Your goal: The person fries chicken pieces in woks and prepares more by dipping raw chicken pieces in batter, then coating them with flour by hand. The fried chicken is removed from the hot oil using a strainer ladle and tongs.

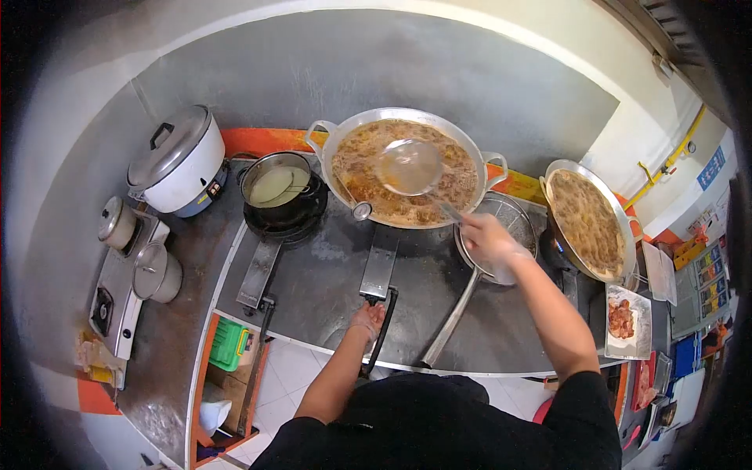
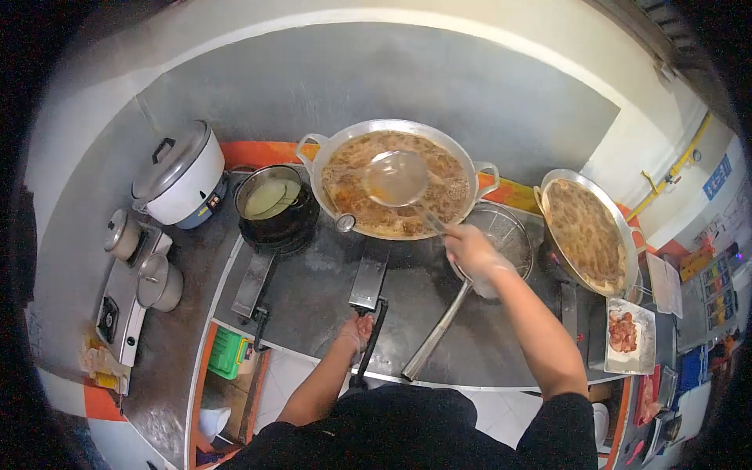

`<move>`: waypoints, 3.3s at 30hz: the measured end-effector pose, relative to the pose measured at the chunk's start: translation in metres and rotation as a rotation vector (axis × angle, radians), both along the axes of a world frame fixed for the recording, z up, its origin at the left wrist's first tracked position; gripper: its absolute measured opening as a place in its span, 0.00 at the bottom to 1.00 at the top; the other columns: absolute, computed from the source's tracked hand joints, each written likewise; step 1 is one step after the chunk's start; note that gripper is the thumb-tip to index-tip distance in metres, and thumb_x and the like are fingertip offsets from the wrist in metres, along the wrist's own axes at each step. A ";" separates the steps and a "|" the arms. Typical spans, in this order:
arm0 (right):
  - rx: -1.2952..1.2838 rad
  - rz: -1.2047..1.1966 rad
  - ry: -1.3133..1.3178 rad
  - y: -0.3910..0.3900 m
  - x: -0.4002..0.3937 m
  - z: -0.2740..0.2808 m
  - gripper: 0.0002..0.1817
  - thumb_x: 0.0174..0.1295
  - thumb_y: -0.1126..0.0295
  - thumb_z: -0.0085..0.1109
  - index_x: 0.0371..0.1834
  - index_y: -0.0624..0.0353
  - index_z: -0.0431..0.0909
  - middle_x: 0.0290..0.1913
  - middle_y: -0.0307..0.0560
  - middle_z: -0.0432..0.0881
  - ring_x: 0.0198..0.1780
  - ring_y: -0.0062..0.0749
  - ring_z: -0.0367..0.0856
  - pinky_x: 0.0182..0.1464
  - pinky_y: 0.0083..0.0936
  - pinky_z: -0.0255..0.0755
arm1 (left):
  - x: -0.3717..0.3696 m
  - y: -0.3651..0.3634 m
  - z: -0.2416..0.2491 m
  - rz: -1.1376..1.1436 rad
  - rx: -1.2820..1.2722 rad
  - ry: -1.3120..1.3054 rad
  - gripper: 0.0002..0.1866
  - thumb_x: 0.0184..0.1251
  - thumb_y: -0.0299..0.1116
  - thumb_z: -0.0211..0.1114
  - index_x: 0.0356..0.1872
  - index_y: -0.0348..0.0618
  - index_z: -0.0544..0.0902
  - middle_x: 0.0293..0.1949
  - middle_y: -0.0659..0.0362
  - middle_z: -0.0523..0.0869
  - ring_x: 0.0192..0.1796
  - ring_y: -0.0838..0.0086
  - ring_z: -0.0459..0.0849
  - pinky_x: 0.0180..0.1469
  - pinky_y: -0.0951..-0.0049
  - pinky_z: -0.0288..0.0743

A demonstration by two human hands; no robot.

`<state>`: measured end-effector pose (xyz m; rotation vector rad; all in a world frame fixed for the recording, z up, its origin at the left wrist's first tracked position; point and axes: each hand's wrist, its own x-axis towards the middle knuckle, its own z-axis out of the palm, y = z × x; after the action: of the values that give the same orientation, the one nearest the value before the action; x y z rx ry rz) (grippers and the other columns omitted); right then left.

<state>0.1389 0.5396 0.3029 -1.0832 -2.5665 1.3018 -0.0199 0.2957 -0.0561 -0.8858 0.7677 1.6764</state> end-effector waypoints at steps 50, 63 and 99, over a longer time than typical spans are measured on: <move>-0.266 0.189 -0.416 0.130 -0.104 -0.020 0.09 0.68 0.64 0.59 0.32 0.55 0.80 0.17 0.32 0.69 0.15 0.18 0.64 0.15 0.23 0.55 | 0.006 0.004 -0.012 -0.078 -0.030 0.227 0.10 0.75 0.38 0.62 0.40 0.43 0.76 0.31 0.59 0.84 0.29 0.75 0.81 0.30 0.78 0.80; -0.265 0.142 -0.278 0.103 -0.142 -0.058 0.15 0.70 0.65 0.57 0.59 0.52 0.79 0.18 0.34 0.70 0.15 0.19 0.64 0.16 0.22 0.56 | 0.005 -0.006 0.002 -0.241 -0.064 0.393 0.13 0.75 0.40 0.63 0.37 0.40 0.79 0.31 0.56 0.84 0.26 0.74 0.80 0.25 0.76 0.76; 0.543 0.247 -0.275 0.113 0.047 0.029 0.26 0.69 0.71 0.47 0.72 0.51 0.69 0.44 0.55 0.87 0.50 0.44 0.86 0.56 0.38 0.78 | 0.046 -0.369 -0.001 -0.127 -0.544 0.826 0.15 0.72 0.42 0.67 0.35 0.41 0.77 0.22 0.56 0.80 0.14 0.74 0.73 0.13 0.73 0.68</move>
<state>0.1859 0.6527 0.3321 -0.9030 -3.0593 0.4332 0.0262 -0.0732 -0.0567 -0.4408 1.8601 1.7331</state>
